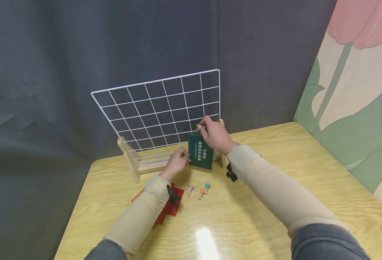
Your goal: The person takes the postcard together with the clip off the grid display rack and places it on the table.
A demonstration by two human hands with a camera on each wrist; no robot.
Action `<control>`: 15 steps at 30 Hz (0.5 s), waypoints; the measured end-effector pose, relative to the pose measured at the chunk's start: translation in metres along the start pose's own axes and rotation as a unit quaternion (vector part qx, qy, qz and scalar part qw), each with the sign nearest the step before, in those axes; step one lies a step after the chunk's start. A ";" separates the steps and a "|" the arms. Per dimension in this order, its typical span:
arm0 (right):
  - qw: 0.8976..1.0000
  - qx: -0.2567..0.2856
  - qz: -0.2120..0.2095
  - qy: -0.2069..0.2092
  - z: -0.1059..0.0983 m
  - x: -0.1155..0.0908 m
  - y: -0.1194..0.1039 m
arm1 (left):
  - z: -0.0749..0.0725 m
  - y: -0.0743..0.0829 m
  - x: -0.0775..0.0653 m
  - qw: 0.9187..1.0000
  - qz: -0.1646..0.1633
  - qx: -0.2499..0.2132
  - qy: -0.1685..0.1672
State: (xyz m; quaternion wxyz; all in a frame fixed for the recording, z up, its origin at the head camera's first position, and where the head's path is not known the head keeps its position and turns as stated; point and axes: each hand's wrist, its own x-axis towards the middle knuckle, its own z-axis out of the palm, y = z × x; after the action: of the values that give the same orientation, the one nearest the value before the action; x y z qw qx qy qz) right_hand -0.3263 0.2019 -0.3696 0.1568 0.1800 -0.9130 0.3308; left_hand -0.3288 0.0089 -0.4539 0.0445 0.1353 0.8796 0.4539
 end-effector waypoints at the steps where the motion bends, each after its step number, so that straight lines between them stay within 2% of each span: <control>1: 1.000 0.003 0.004 -0.001 0.001 0.000 0.000 | -0.002 0.000 -0.001 1.000 -0.002 0.005 -0.004; 6: 1.000 0.014 0.018 -0.010 0.005 0.002 0.001 | -0.009 -0.005 -0.003 1.000 0.004 0.014 -0.018; 15: 1.000 0.021 0.012 -0.016 0.010 0.006 0.007 | -0.018 -0.014 -0.003 1.000 0.013 0.014 -0.019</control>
State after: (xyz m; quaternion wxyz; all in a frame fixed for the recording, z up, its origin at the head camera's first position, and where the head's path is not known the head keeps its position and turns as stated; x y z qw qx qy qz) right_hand -0.3362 0.1995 -0.3785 0.1347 0.1775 -0.9104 0.3485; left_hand -0.3322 -0.0141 -0.4549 0.0529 0.1561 0.8832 0.4391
